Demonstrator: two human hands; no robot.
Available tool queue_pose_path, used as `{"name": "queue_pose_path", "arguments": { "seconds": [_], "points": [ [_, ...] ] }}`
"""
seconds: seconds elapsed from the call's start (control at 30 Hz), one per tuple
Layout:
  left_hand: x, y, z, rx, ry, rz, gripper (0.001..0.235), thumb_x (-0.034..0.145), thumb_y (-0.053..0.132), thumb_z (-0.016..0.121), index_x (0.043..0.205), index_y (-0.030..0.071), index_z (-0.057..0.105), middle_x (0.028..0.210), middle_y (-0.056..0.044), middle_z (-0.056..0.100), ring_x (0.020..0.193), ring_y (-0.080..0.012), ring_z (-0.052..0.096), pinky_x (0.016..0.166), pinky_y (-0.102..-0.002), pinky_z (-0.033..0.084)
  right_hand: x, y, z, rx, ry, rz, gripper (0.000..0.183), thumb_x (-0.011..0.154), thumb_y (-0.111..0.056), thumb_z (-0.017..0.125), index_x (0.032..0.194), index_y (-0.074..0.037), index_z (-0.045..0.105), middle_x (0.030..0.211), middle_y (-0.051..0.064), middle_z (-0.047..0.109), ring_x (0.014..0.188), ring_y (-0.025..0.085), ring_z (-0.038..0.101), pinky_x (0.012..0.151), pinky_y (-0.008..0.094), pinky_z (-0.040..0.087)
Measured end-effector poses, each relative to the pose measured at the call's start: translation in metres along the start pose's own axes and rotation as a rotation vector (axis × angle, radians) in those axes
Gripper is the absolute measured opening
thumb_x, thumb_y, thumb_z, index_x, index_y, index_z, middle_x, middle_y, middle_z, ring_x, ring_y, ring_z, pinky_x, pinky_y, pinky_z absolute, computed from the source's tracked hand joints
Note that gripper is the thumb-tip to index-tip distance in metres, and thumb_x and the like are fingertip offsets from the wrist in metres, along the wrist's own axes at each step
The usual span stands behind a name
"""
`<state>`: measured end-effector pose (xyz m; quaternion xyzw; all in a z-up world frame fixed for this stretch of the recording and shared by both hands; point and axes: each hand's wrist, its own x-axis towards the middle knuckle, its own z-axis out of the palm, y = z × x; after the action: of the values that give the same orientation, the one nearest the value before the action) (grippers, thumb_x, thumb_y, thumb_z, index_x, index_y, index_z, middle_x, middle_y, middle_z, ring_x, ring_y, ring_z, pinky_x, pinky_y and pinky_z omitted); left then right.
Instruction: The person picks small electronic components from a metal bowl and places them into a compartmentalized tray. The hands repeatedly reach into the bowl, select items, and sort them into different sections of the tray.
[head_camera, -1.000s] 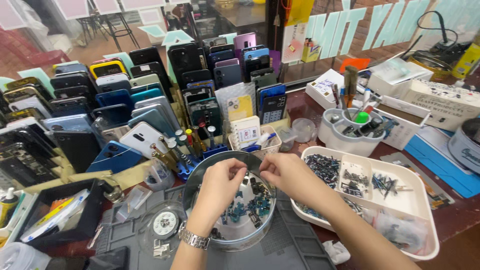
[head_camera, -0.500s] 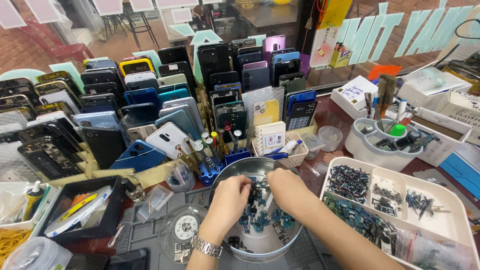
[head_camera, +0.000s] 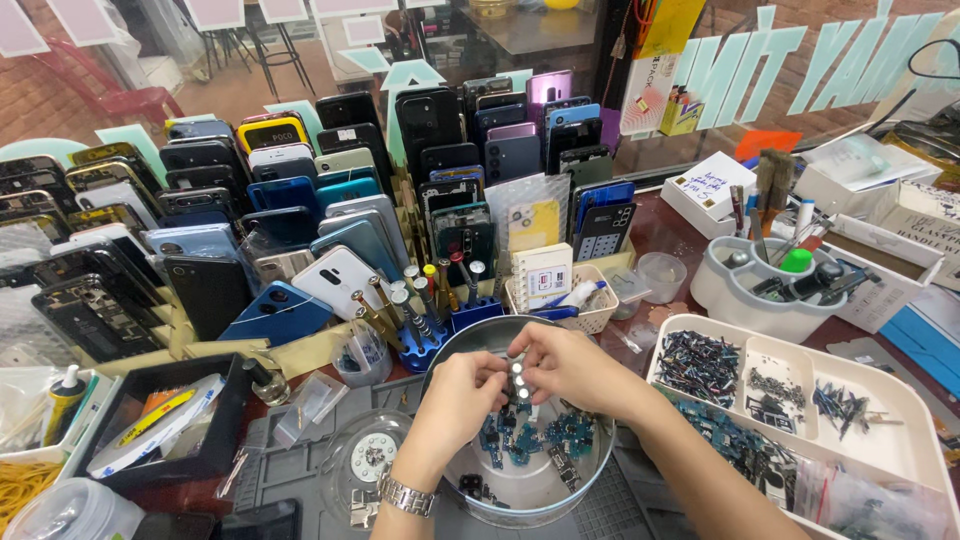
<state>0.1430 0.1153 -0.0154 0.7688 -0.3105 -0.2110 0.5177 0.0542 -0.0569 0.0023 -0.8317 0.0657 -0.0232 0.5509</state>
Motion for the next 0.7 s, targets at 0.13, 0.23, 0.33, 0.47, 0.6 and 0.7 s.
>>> {"name": "queue_pose_path", "arguments": {
  "seconds": [0.13, 0.23, 0.33, 0.47, 0.6, 0.7],
  "points": [
    [0.001, 0.000, 0.002, -0.089, -0.041, 0.019, 0.018, 0.090, 0.006, 0.068, 0.104, -0.005, 0.072, 0.082, -0.010, 0.078, 0.069, -0.0136, 0.075, 0.062, -0.026, 0.062, -0.008, -0.002, 0.001, 0.079, 0.009, 0.017, 0.024, 0.092, -0.001, 0.062, 0.115, 0.002, 0.060, 0.088, 0.010, 0.070, 0.076, 0.016, 0.074, 0.065, 0.029, 0.063],
    [0.001, -0.001, 0.001, -0.097, -0.023, 0.024, 0.016, 0.090, 0.006, 0.069, 0.101, -0.006, 0.072, 0.081, -0.010, 0.077, 0.067, -0.0141, 0.075, 0.060, -0.027, 0.061, -0.008, 0.000, 0.002, 0.143, 0.012, 0.040, 0.023, 0.093, -0.001, 0.058, 0.116, 0.001, 0.059, 0.090, 0.009, 0.069, 0.081, 0.015, 0.074, 0.069, 0.029, 0.065],
    [0.002, -0.003, 0.000, -0.195, -0.020, 0.035, 0.016, 0.092, 0.006, 0.068, 0.099, -0.007, 0.069, 0.081, -0.011, 0.077, 0.068, -0.0140, 0.076, 0.061, -0.026, 0.063, -0.007, 0.002, -0.001, 0.146, 0.048, 0.034, 0.022, 0.095, -0.003, 0.055, 0.117, 0.000, 0.060, 0.091, 0.010, 0.070, 0.082, 0.015, 0.074, 0.072, 0.029, 0.065],
    [0.007, -0.007, -0.002, -0.329, -0.032, 0.020, 0.017, 0.093, 0.007, 0.067, 0.101, -0.007, 0.069, 0.080, -0.013, 0.077, 0.067, -0.0153, 0.075, 0.061, -0.028, 0.064, -0.008, -0.001, -0.006, 0.114, 0.050, 0.017, 0.023, 0.097, -0.007, 0.056, 0.118, 0.000, 0.063, 0.092, 0.009, 0.072, 0.081, 0.013, 0.072, 0.074, 0.029, 0.063],
    [0.010, -0.011, -0.001, -0.367, -0.058, 0.020, 0.017, 0.093, 0.007, 0.066, 0.103, -0.006, 0.070, 0.081, -0.012, 0.076, 0.067, -0.0154, 0.074, 0.061, -0.028, 0.063, -0.017, -0.011, -0.010, -0.006, 0.007, -0.089, 0.032, 0.090, -0.006, 0.067, 0.122, -0.001, 0.065, 0.089, 0.008, 0.071, 0.080, 0.012, 0.069, 0.072, 0.029, 0.058],
    [0.010, -0.011, -0.002, -0.407, -0.064, 0.035, 0.018, 0.093, 0.007, 0.066, 0.104, -0.007, 0.069, 0.081, -0.011, 0.075, 0.067, -0.0151, 0.074, 0.061, -0.028, 0.064, -0.025, -0.023, -0.010, -0.096, -0.029, -0.169, 0.047, 0.081, -0.005, 0.076, 0.125, -0.004, 0.063, 0.092, 0.004, 0.070, 0.086, 0.010, 0.067, 0.075, 0.027, 0.056]
  ]
}}
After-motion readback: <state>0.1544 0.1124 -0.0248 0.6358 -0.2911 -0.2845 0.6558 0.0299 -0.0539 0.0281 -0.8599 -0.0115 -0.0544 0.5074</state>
